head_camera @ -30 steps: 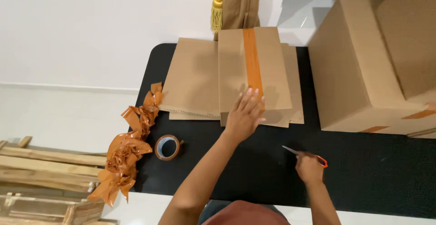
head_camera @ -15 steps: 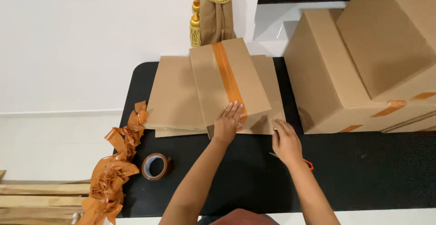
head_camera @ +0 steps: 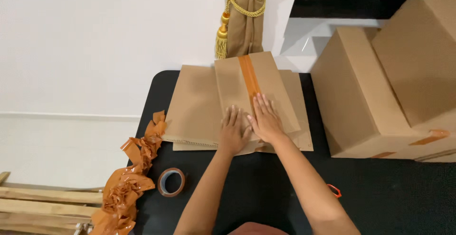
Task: The person folds and tapes cardboard boxes using a roll of tape and scissors on a table.
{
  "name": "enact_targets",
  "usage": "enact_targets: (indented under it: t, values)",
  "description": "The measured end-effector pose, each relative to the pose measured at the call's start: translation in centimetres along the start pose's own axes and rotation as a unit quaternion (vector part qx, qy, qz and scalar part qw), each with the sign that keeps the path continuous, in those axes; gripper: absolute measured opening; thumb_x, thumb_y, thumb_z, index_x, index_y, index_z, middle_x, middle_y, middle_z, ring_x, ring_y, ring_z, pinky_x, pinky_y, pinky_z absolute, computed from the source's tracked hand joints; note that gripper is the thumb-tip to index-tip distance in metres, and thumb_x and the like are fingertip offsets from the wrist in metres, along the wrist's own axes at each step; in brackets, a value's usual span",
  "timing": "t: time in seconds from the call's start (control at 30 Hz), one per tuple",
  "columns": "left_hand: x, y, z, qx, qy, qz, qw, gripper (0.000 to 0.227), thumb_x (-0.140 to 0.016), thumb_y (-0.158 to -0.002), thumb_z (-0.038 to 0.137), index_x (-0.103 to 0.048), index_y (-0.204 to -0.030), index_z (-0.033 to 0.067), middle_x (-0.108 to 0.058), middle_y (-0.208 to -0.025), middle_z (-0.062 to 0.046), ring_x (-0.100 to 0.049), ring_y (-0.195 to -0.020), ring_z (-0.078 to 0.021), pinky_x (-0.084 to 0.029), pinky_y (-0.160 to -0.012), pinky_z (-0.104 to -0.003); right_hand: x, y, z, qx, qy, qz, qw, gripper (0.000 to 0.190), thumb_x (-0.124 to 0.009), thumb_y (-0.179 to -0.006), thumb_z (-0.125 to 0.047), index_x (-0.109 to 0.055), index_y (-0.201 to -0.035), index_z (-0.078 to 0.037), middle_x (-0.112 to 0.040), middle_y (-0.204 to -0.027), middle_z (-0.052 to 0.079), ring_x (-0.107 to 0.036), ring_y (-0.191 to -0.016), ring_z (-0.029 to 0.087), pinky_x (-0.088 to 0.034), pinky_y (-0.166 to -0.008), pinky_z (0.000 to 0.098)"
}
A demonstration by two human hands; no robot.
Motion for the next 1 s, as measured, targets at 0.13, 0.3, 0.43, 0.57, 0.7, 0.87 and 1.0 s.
enact_targets:
  t: [0.13,0.3,0.43,0.57,0.7,0.87,1.0]
  values:
    - [0.0,-0.2,0.2,-0.026,-0.005,-0.003,1.0,0.082,-0.047,-0.102,0.057,-0.029,-0.168,0.0118,-0.021,-0.176,-0.014,-0.014,-0.163,-0.0367,-0.035,-0.123,-0.058,-2.6,-2.3,1.3,-0.049,0.049,-0.138,0.988,0.085,-0.009,-0.108,-0.068,-0.013,-0.171,-0.011,-0.002,-0.18,0.01,0.003,-0.166,0.026,0.009,-0.131,0.0543]
    - [0.9,0.0,0.7,-0.017,-0.011,-0.007,1.0,0.082,-0.043,-0.104,0.061,-0.03,-0.168,0.0112,-0.02,-0.176,-0.015,-0.013,-0.163,-0.0363,-0.036,-0.123,-0.055,-3.0,-5.6,2.3,-0.019,0.066,-0.111,0.991,0.085,-0.015,-0.109,-0.068,-0.017,-0.17,-0.009,-0.008,-0.18,0.012,-0.003,-0.166,0.028,0.003,-0.132,0.0547]
    - [-0.3,-0.1,0.3,-0.016,0.017,-0.001,1.0,0.086,-0.04,-0.102,0.062,-0.025,-0.169,0.0107,-0.016,-0.177,-0.016,-0.011,-0.163,-0.0368,-0.033,-0.123,-0.057,-3.2,-8.7,2.8,0.006,0.04,-0.082,0.996,0.089,-0.023,-0.108,-0.07,-0.021,-0.169,-0.006,-0.013,-0.179,0.014,-0.005,-0.166,0.029,0.003,-0.132,0.0533]
    - [1.0,1.0,1.0,-0.018,0.035,0.008,0.999,0.084,-0.041,-0.103,0.058,-0.024,-0.169,0.0103,-0.016,-0.177,-0.017,-0.011,-0.163,-0.0376,-0.031,-0.122,-0.059,-2.7,-13.9,2.8,0.007,0.017,-0.098,0.995,0.09,-0.02,-0.108,-0.07,-0.015,-0.171,-0.007,-0.01,-0.179,0.013,-0.004,-0.166,0.027,0.004,-0.132,0.0523]
    - [1.6,1.5,1.3,-0.053,0.058,0.094,0.993,0.077,-0.041,-0.106,0.055,-0.033,-0.165,0.0056,-0.024,-0.173,-0.02,-0.019,-0.16,-0.0401,-0.033,-0.119,-0.06,-1.6,-18.8,2.1,0.002,0.025,-0.065,0.998,0.087,-0.022,-0.107,-0.064,-0.009,-0.169,-0.004,-0.001,-0.179,0.012,0.002,-0.165,0.026,0.003,-0.132,0.0511]
    - [2.1,0.8,1.8,-0.06,0.058,0.148,0.985,0.073,-0.04,-0.108,0.052,-0.042,-0.16,0.0015,-0.034,-0.169,-0.021,-0.027,-0.157,-0.0421,-0.035,-0.115,-0.063,-2.6,-20.4,2.6,-0.011,0.041,-0.063,0.997,0.096,-0.024,-0.1,-0.071,-0.008,-0.168,-0.005,-0.003,-0.178,0.01,0.001,-0.164,0.022,0.003,-0.131,0.0473]
    - [2.1,0.4,1.9,-0.05,0.078,0.124,0.988,0.073,-0.049,-0.103,0.048,-0.041,-0.161,0.0045,-0.03,-0.171,-0.02,-0.024,-0.158,-0.0405,-0.032,-0.116,-0.063,-3.0,-20.4,3.0,-0.024,0.065,-0.086,0.994,0.095,-0.022,-0.1,-0.072,-0.005,-0.168,-0.008,0.0,-0.178,0.006,0.004,-0.164,0.019,0.005,-0.131,0.0441]
Point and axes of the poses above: each hand's wrist, its own y-axis away from the middle knuckle, its own x-axis out of the back of the hand, z = x × y, the point moved 6 cm from there along -y, towards the middle knuckle
